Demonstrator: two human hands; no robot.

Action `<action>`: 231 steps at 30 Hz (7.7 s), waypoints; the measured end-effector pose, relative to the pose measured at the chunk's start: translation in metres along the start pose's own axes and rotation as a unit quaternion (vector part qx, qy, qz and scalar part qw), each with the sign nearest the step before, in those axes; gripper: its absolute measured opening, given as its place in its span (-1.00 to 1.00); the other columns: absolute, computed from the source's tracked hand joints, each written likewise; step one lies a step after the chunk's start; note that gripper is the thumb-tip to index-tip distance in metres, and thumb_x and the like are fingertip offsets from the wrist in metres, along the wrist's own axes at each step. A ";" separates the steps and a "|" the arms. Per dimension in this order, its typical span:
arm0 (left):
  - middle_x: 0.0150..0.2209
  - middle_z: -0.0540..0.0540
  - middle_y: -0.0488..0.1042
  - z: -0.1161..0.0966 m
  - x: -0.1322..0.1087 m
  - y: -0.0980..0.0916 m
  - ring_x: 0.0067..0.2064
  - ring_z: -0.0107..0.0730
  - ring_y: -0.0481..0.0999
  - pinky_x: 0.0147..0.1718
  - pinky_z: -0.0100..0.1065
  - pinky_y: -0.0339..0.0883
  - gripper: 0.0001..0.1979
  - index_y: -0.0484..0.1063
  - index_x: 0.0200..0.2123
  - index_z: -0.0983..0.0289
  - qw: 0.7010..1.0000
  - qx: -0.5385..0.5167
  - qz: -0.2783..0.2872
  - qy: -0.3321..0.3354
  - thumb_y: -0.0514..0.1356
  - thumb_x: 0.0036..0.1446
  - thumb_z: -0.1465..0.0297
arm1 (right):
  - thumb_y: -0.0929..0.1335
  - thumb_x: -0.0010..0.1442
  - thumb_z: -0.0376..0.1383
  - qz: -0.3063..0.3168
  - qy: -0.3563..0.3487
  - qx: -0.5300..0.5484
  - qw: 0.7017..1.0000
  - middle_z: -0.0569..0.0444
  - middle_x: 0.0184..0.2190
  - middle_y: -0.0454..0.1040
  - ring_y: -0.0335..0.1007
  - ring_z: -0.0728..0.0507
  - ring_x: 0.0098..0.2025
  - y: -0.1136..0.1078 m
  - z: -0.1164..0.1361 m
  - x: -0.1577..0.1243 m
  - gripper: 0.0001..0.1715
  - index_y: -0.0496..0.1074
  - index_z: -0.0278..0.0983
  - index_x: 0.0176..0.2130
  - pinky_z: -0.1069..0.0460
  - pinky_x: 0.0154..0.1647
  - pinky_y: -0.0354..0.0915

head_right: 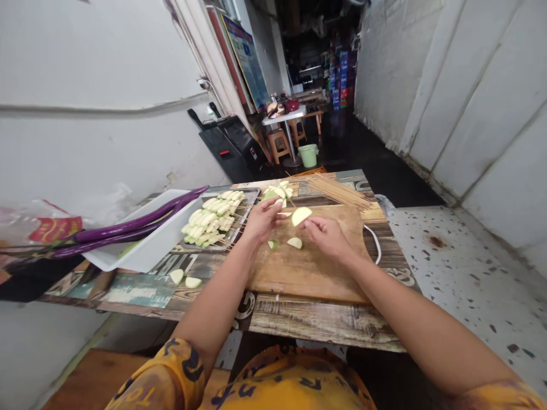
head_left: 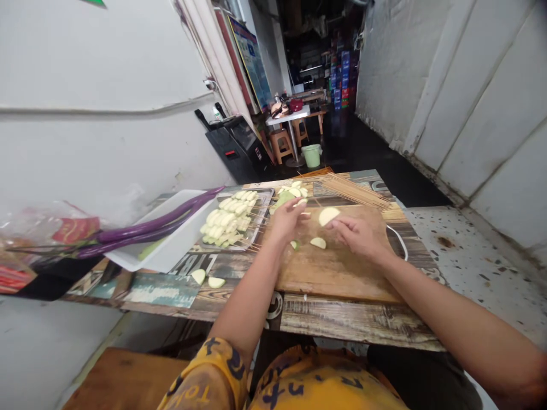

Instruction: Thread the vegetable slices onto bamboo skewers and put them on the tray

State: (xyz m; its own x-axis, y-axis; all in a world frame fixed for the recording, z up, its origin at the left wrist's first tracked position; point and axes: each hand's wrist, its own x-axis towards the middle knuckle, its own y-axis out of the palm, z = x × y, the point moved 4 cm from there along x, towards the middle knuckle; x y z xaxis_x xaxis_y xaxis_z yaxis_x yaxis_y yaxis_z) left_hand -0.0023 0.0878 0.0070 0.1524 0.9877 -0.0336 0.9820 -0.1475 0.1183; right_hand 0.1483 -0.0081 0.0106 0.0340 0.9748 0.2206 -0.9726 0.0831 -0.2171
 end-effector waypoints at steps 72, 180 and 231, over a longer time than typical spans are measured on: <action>-0.44 0.17 0.53 -0.006 -0.002 -0.030 -0.40 -0.42 0.54 -0.23 -0.34 0.39 -0.93 0.40 -0.37 0.41 0.963 -0.251 -0.038 -0.094 0.15 0.06 0.51 | 0.18 0.19 -0.16 0.125 -0.008 -0.202 0.971 0.16 -0.67 0.24 0.09 0.03 -0.65 0.005 0.013 -0.008 -0.66 0.39 -0.31 -0.39 0.11 -0.60 -0.01; -0.51 0.14 0.48 -0.017 -0.003 -0.042 -0.64 -0.68 0.29 -0.71 -0.63 0.05 -0.87 0.40 -0.42 0.42 0.980 -0.184 -0.074 -0.017 0.21 0.01 0.43 | 0.18 0.15 -0.17 0.164 0.009 -0.132 0.978 0.25 -0.71 0.06 -0.06 0.04 -0.64 0.004 0.021 -0.012 -0.66 0.40 -0.33 -0.39 0.11 -0.59 -0.07; -0.48 0.17 0.51 -0.006 -0.018 -0.014 -0.41 -0.42 0.52 -0.22 -0.27 0.38 -0.88 0.38 -0.42 0.41 0.957 -0.268 -0.110 -0.004 0.16 0.05 0.44 | 0.25 0.11 -0.04 0.121 0.140 0.128 0.974 0.32 -0.76 -0.02 -0.20 0.09 -0.75 0.047 -0.002 -0.027 -0.65 0.31 -0.29 -0.37 0.14 -0.72 -0.16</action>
State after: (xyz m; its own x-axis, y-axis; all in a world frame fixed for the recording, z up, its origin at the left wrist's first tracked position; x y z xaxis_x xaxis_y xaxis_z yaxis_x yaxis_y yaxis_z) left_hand -0.0191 0.0719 0.0122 -0.0489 0.9911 -0.1242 0.7927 0.1141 0.5988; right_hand 0.1018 -0.0298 -0.0074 -0.1764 0.9808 -0.0835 -0.9843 -0.1752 0.0213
